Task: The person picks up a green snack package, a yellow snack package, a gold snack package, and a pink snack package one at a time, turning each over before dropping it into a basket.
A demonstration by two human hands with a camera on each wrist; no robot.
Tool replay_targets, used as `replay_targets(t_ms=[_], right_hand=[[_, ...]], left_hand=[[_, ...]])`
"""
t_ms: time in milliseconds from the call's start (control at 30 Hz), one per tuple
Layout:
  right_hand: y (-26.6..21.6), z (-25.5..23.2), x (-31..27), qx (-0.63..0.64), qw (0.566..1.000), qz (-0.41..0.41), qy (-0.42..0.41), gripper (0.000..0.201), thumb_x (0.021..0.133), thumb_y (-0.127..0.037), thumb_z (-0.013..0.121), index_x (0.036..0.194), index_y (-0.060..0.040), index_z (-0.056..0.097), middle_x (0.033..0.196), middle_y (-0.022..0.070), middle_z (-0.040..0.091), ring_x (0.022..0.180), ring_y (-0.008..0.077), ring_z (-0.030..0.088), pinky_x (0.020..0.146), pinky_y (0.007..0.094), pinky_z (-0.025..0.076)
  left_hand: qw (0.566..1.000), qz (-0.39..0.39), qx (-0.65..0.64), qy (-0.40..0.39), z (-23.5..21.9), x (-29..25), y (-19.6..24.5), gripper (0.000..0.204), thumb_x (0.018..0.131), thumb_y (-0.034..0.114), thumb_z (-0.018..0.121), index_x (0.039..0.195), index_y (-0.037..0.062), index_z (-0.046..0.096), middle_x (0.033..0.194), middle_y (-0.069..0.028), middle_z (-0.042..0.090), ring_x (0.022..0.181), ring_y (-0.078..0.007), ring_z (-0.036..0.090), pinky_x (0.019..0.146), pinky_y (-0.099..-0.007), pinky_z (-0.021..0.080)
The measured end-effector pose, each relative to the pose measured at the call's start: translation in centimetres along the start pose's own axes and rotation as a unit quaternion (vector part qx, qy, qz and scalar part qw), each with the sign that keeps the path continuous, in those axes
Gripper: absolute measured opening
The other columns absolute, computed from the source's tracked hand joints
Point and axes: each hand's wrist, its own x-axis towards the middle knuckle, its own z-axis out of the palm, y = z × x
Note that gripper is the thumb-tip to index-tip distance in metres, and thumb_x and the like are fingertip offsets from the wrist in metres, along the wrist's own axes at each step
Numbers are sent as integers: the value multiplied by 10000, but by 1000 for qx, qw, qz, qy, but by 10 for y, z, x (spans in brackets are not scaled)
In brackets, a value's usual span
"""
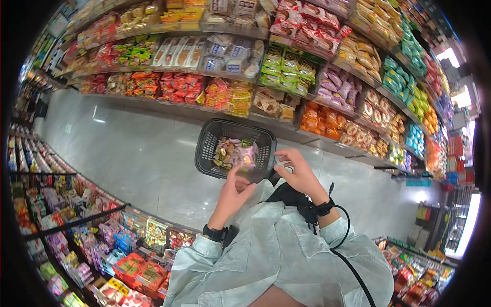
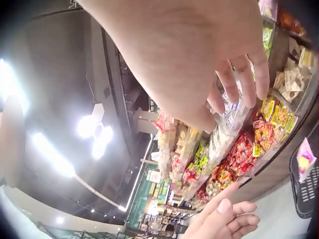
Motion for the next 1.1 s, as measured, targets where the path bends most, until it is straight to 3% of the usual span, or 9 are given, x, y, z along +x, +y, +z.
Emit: replay_targets(t_ms=[233, 433, 533, 633, 733, 867, 933, 1000, 1100], right_hand=[[4, 8, -78, -1, 992, 98, 75, 297, 945, -143, 721, 1221, -41, 681, 1147, 107, 687, 1083, 234, 675, 943, 367, 557], [22, -8, -120, 216, 953, 182, 113, 237, 1019, -154, 663, 1226, -38, 665, 1134, 72, 701, 1078, 184, 676, 960, 346, 550], [14, -26, -133, 494, 830, 200, 167, 183, 1053, -176, 605, 1192, -63, 642, 1075, 60, 694, 1012, 184, 677, 920, 354, 557], [28, -35, -146, 663, 700, 163, 208, 140, 1064, -190, 565, 1132, -79, 618, 1002, 36, 678, 933, 175, 665, 857, 355, 561], [59, -34, -164, 757, 611, 155, 173, 121, 1057, -203, 572, 1081, -92, 613, 946, 13, 653, 891, 163, 649, 829, 335, 550], [93, -20, -197, 613, 734, 237, 169, 93, 1034, -161, 592, 1082, -84, 612, 956, 26, 675, 915, 165, 660, 845, 317, 547], [109, -21, -216, 456, 854, 209, 136, 101, 1028, -147, 612, 1090, -67, 618, 977, 26, 682, 936, 168, 668, 858, 309, 543], [114, -39, -233, 266, 940, 181, 111, 130, 998, -136, 660, 1084, -39, 644, 985, 57, 705, 942, 194, 698, 846, 321, 547], [107, -84, -259, 106, 984, 105, 97, 152, 977, -155, 680, 1065, -32, 660, 957, 99, 709, 905, 222, 716, 810, 351, 558]], left_hand=[[988, -3, 65, -143, -9, 19, -20, 607, 937, 181, 767, 1451, 45, 475, 999, -67, 697, 893, -157, 684, 844, -321, 549], [979, 34, 68, -191, 12, 35, -4, 528, 959, 159, 733, 1417, 38, 501, 1012, -67, 696, 892, -148, 686, 837, -308, 548], [979, 20, 22, -201, 27, 35, 0, 480, 972, 133, 709, 1397, 31, 509, 1012, -58, 692, 904, -142, 678, 843, -298, 541], [977, -38, -77, -195, 50, 31, -7, 407, 983, 124, 686, 1351, 30, 539, 986, -41, 686, 897, -124, 658, 830, -287, 528], [971, -104, -121, -180, 80, 19, -6, 339, 996, 141, 665, 1302, 33, 568, 958, -29, 682, 883, -105, 641, 803, -278, 515], [972, -118, -68, -190, 127, -2, -6, 270, 1037, 155, 617, 1274, 32, 576, 986, -35, 686, 902, -116, 655, 820, -277, 528], [973, -126, -53, -187, 157, -17, -3, 279, 1024, 151, 624, 1270, 30, 576, 968, -27, 683, 890, -110, 645, 801, -268, 513], [974, -132, -46, -179, 188, -28, -1, 306, 994, 134, 642, 1272, 28, 571, 930, -14, 675, 859, -97, 621, 762, -253, 484], [971, -150, -49, -177, 235, -48, -1, 296, 1002, 139, 633, 1273, 34, 575, 946, -20, 683, 871, -102, 630, 766, -260, 491]])
